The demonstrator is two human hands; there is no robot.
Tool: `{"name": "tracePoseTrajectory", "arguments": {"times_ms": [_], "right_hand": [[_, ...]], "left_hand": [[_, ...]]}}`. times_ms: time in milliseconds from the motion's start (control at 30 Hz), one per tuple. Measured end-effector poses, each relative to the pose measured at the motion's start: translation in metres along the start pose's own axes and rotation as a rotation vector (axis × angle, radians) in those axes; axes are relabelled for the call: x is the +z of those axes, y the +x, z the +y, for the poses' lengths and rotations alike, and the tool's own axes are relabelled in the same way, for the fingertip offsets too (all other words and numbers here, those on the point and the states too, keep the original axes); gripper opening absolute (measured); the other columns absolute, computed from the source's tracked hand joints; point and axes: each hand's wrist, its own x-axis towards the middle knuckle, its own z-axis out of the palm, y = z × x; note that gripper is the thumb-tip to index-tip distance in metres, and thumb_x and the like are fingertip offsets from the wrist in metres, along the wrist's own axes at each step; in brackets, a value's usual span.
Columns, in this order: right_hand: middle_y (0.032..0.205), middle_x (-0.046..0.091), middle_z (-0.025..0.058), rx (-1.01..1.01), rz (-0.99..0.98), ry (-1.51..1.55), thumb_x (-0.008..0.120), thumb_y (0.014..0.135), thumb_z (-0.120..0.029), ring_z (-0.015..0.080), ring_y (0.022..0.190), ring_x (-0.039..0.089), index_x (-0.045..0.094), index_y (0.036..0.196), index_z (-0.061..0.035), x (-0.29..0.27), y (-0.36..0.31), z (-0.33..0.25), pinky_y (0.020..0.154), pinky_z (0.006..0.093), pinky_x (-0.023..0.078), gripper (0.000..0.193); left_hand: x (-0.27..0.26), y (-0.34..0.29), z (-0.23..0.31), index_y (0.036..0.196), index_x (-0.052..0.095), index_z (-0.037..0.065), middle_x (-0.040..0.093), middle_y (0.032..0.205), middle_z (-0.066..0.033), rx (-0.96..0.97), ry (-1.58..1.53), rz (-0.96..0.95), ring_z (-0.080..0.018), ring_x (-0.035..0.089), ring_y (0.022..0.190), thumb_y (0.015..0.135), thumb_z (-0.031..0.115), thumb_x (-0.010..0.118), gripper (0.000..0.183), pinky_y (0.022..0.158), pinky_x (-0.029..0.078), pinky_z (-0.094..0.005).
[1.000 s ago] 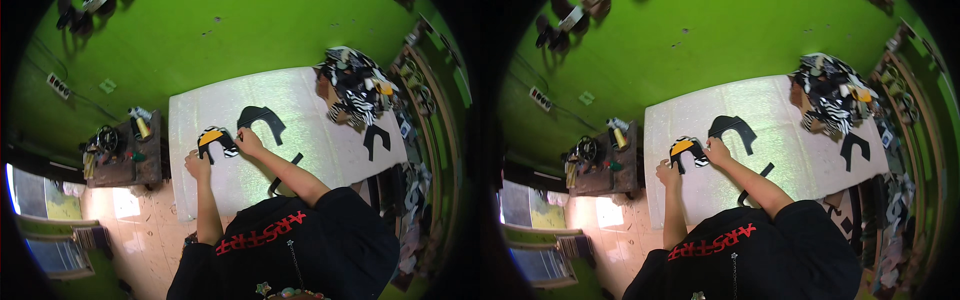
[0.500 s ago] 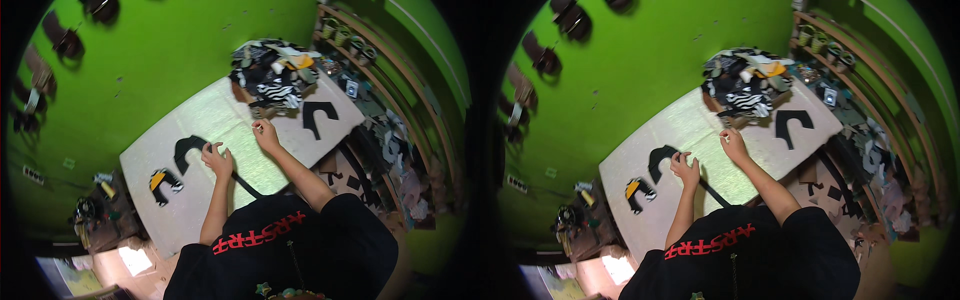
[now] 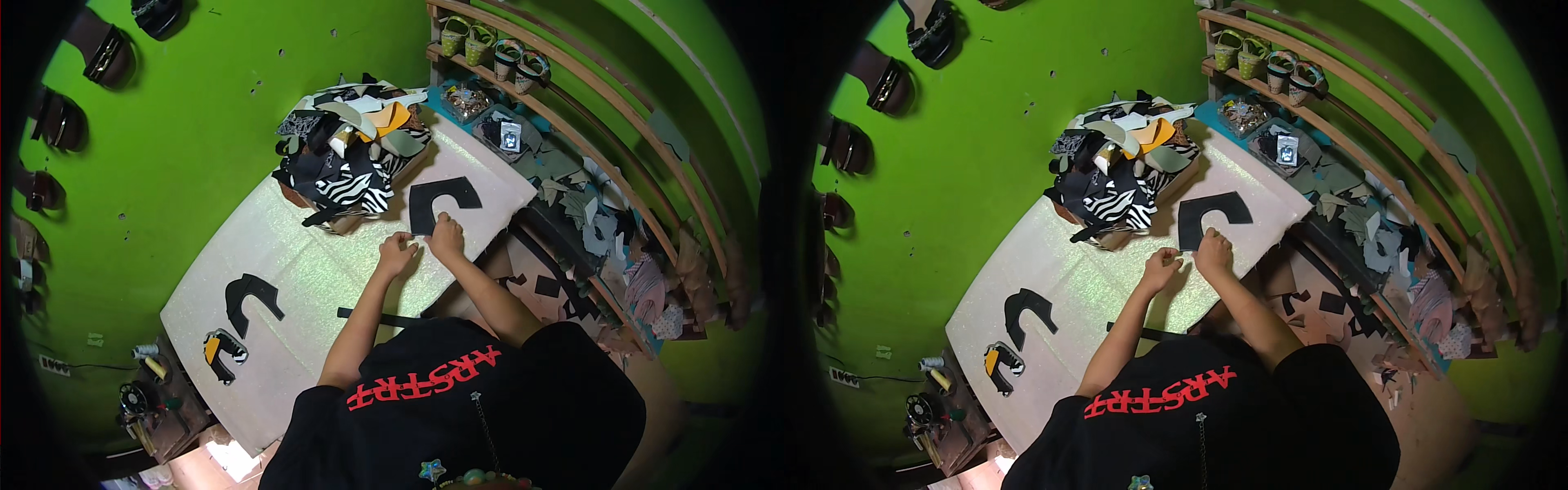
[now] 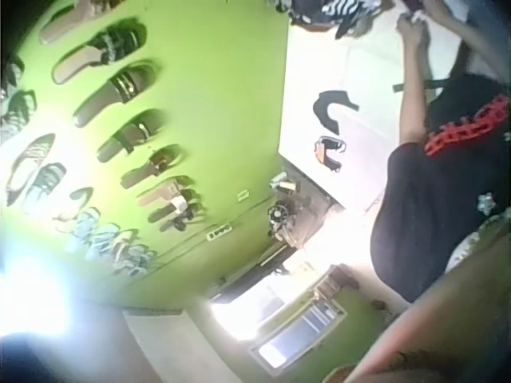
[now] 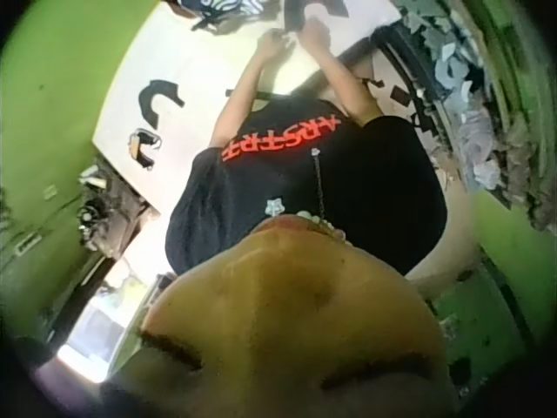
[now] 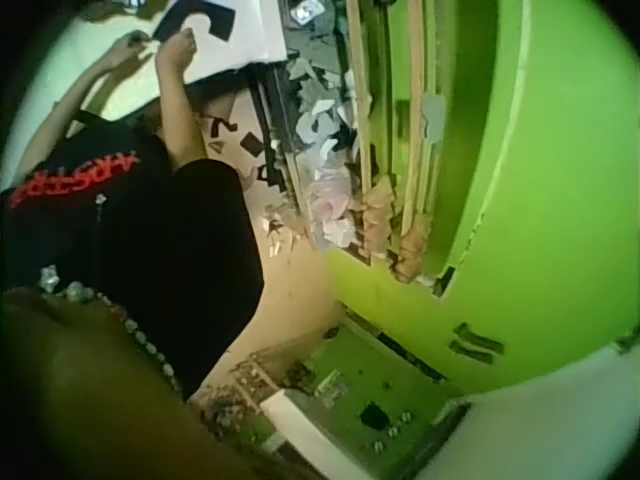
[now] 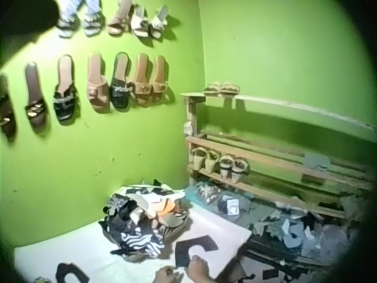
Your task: The person sorts various shoe upper components by picking them from a pile and laying them flat on a table one by one.
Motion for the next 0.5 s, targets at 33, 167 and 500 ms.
{"name": "tracePoseTrajectory", "arguments": {"times_ms": [33, 167, 500], "right_hand": [[0.106, 0.056, 0.0262, -0.01, -0.016, 0.059, 0.077, 0.068, -0.022, 0.0384, 0.1, 0.057, 0.047, 0.108, 0.0011, 0.004, 0.004, 0.003, 0.085, 0.0408, 0.048, 0.055], [0.089, 0.063, 0.0193, -0.059, -0.038, 0.284, 0.075, 0.069, -0.014, 0.0312, 0.083, 0.063, 0.054, 0.101, 0.0008, 0.005, 0.007, 0.006, 0.076, 0.0361, 0.05, 0.041], [0.059, 0.042, -0.0014, -0.269, 0.015, 1.006, 0.062, 0.081, -0.006, 0.0081, 0.054, 0.04, 0.054, 0.087, -0.0024, -0.009, -0.032, -0.017, 0.05, 0.024, 0.035, 0.011]], "left_hand": [[0.005, 0.005, -0.005, 0.105, 0.058, -0.001, 0.062, 0.103, -0.0147, -0.038, -0.061, 0.008, -0.0257, 0.06, 0.094, 0.076, 0.024, 0.068, 0.039, 0.086, 0.045, -0.0341], [0.022, 0.029, -0.03, 0.108, 0.054, -0.005, 0.063, 0.098, -0.0156, -0.165, -0.291, 0.074, -0.0226, 0.061, 0.089, 0.075, 0.027, 0.069, 0.049, 0.079, 0.047, -0.0327], [0.002, 0.023, 0.026, 0.098, 0.058, -0.003, 0.063, 0.077, -0.0108, 0.022, -0.451, 0.293, -0.0166, 0.059, 0.07, 0.083, 0.022, 0.065, 0.03, 0.066, 0.047, -0.0281]]}}
